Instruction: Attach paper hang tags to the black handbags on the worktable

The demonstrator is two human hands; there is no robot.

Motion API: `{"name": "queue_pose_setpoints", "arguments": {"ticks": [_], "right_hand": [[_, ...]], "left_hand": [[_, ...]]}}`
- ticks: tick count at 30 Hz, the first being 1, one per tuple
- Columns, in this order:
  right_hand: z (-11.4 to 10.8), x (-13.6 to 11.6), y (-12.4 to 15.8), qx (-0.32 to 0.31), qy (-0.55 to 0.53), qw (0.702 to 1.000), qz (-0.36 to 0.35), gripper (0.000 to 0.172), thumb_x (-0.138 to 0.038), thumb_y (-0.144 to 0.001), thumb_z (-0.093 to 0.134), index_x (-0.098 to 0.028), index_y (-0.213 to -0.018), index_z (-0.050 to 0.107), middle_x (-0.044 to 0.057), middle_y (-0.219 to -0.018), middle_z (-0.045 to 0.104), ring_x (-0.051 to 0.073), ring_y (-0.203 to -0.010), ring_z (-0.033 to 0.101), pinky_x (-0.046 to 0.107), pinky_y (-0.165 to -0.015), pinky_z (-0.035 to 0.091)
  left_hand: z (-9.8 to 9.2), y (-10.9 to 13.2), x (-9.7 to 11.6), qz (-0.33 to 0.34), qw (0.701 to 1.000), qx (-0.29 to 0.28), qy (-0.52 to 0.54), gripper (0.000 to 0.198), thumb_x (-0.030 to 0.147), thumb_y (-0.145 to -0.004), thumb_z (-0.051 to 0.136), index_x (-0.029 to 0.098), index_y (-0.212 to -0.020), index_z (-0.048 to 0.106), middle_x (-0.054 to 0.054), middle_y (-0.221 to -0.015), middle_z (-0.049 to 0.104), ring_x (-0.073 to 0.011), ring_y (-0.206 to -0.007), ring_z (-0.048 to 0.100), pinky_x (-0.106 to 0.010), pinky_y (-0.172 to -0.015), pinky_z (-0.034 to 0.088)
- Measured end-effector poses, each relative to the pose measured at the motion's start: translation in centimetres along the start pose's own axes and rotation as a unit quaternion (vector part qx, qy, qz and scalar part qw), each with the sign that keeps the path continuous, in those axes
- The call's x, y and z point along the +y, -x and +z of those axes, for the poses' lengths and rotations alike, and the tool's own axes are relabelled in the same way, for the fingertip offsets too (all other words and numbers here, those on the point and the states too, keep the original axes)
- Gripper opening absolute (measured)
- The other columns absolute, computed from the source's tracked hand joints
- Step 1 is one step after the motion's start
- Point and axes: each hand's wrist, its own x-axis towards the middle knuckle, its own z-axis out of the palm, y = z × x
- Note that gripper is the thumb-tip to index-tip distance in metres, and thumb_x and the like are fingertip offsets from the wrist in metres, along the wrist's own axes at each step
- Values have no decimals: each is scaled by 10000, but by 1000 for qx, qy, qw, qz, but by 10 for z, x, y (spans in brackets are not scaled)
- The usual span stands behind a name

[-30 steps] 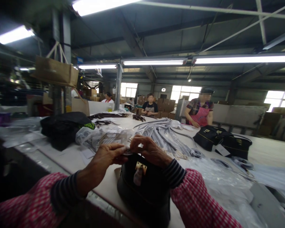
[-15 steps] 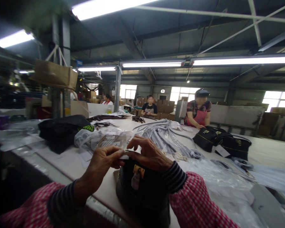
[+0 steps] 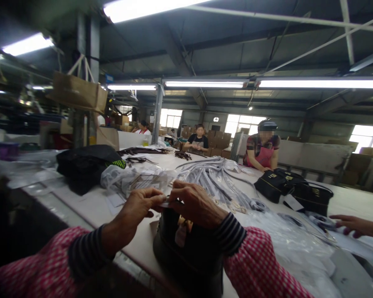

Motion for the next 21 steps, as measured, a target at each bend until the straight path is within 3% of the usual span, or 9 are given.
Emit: {"name": "queue_pose_setpoints", "arguments": {"ticks": [3,6,10,16,21], "right_hand": [[-2,-2,0,-8,8,1000,1,79,-227,-902,669,-173,-846,658,12,-879,590,127,-764,558,248,-703,418],[-3,-8,-1,-27,46,999,-7,197,-335,-862,736,-178,-952,658,26,-935,604,150,-806,567,261,-705,415],[-2,-15,-4,-36,115,993,-7,150,-300,-931,647,-161,-877,664,34,-879,604,146,-760,559,264,-657,379],[-2,-8,0,-16,31,999,8,144,-151,-924,607,-168,-794,667,16,-853,606,110,-714,547,240,-663,391],[0,0,0,22,-30,998,55,85,-97,-819,686,-169,-776,670,0,-816,612,109,-693,556,239,-647,398]], "left_hand": [[0,-3,0,-27,1000,-2,9,172,300,-690,651,147,-766,663,-12,-656,643,-127,-617,591,-232,-581,359],[1,-6,1,-53,998,-14,30,143,268,-700,629,138,-756,650,-9,-660,633,-90,-542,534,-214,-532,317],[2,-8,2,-51,998,-19,35,120,254,-685,623,135,-701,617,-7,-638,611,-67,-473,461,-201,-468,256],[2,-6,1,31,999,-25,14,154,290,-662,657,141,-699,641,-34,-659,653,-97,-499,518,-204,-461,283],[3,-1,-1,91,996,-26,-3,109,260,-687,657,152,-676,665,-13,-619,634,-120,-543,548,-210,-478,318]]}}
